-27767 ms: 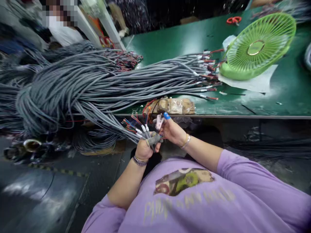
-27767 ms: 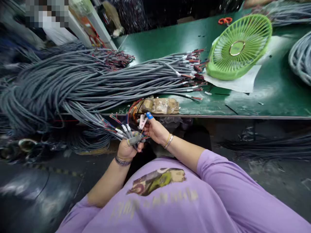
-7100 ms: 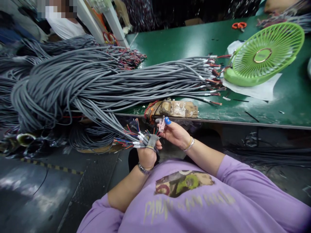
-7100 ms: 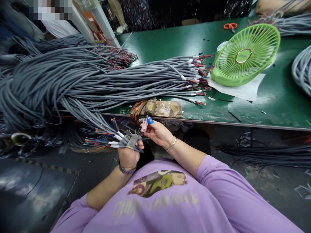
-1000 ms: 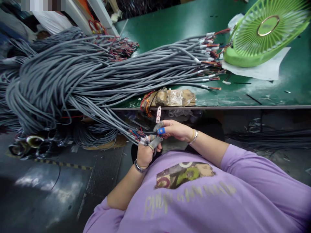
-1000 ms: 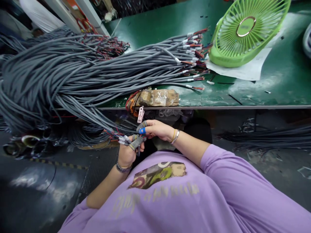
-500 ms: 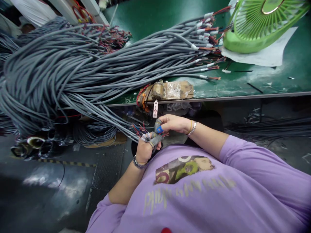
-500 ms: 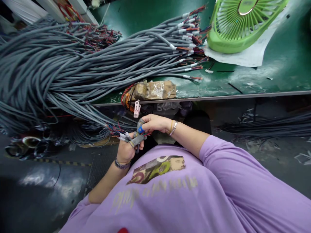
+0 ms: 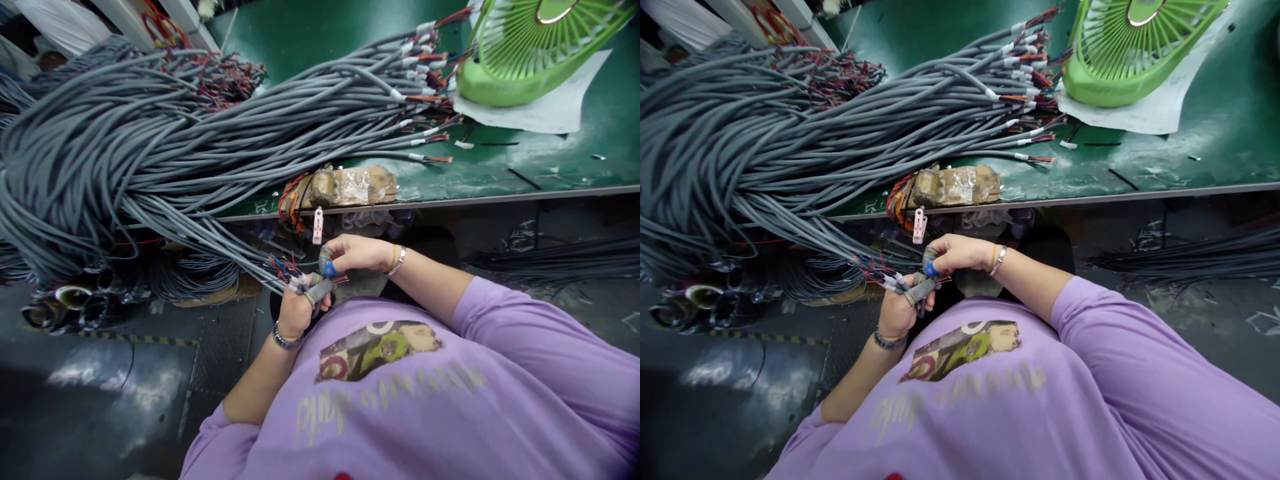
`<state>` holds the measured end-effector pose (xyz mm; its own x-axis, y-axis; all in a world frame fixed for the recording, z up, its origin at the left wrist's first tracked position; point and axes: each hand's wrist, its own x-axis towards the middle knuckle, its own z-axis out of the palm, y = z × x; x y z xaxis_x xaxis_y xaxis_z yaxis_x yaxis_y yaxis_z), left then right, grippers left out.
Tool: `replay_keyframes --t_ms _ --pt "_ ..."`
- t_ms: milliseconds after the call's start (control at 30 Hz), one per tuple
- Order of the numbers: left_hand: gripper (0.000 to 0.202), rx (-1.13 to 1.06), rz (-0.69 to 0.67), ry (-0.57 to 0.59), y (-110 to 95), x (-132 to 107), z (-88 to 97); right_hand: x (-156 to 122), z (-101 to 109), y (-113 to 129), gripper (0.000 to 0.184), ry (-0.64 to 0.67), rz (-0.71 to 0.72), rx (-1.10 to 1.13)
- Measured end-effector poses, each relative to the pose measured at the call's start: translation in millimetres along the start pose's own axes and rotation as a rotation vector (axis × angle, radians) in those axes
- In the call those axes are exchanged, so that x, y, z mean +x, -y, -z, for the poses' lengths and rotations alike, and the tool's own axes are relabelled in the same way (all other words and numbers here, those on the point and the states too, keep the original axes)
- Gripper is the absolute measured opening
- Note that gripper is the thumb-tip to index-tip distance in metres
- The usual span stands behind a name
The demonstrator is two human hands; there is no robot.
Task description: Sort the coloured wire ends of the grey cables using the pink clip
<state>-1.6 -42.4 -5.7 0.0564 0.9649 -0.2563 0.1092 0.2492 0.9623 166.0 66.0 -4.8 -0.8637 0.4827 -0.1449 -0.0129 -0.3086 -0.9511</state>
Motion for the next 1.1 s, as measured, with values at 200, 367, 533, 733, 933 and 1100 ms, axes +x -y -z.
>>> replay_keyframes --t_ms 200,367,533,733,933,1100 --pt "0.031 -0.013 0.028 0.027 0 1 0.3 5 -1 0 0.014 -0.019 -0.006 -0.016" --pt "0.029 -0.031 0.042 0.024 1 3 0.6 6 -6 2 0.014 -0.001 0.029 0.016" --pt "0.027 -0.131 0.01 -0.055 -1 3 0.3 2 -4 -4 0.024 -0.095 0.06 0.115" --pt "0.026 -0.252 -0.033 -0.191 0 5 -2.2 -6 1 -23 0.041 -0.248 0.001 0.35" --pt "0.027 -0.259 -0.085 -0.25 3 6 -5.6 -5 -12 -19 0.043 -0.199 -0.009 0.265" --pt "0.028 -0.225 -0.104 -0.244 5 4 -6.1 -1 -27 -14 0.039 -0.309 -0.024 0.262"
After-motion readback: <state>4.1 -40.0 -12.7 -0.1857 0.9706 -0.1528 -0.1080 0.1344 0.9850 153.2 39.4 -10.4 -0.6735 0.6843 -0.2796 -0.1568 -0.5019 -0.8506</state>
